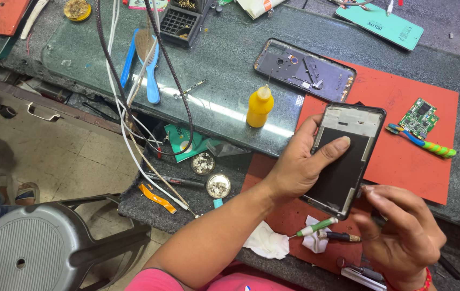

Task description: The person handles a mobile phone chassis, fits a component into the internal frame by hand, and presses along the edges to secure the screen or back plate.

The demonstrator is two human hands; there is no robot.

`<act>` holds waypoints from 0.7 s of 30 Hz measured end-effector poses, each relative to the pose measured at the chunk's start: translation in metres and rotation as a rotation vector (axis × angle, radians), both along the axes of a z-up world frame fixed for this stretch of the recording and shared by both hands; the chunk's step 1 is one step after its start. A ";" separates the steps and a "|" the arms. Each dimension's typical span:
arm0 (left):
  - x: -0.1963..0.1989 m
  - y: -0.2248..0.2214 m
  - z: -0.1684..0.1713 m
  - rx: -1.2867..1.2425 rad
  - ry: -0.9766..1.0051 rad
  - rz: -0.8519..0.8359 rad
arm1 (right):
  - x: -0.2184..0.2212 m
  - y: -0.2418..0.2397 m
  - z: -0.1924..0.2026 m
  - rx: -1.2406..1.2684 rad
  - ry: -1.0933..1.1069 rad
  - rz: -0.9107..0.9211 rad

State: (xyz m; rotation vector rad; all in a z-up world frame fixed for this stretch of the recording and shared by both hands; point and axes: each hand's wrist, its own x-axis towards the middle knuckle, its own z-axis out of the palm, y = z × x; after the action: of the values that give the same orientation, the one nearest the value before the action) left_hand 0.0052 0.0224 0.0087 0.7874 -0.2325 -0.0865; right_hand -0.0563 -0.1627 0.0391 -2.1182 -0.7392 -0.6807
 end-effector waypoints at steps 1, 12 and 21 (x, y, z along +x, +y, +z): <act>-0.001 -0.003 -0.001 -0.002 0.000 0.000 | -0.002 -0.004 -0.005 0.043 0.065 -0.017; -0.004 -0.014 0.001 -0.012 0.013 0.250 | -0.001 -0.004 -0.027 0.064 0.061 -0.033; -0.003 -0.015 0.009 0.105 0.003 0.253 | 0.004 -0.005 -0.043 0.438 0.045 0.171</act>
State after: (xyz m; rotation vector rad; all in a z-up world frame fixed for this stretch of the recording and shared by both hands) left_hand 0.0025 0.0078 0.0172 0.9150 -0.1248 0.1396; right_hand -0.0526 -0.1679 -0.0038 -1.6475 -0.6675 -0.6332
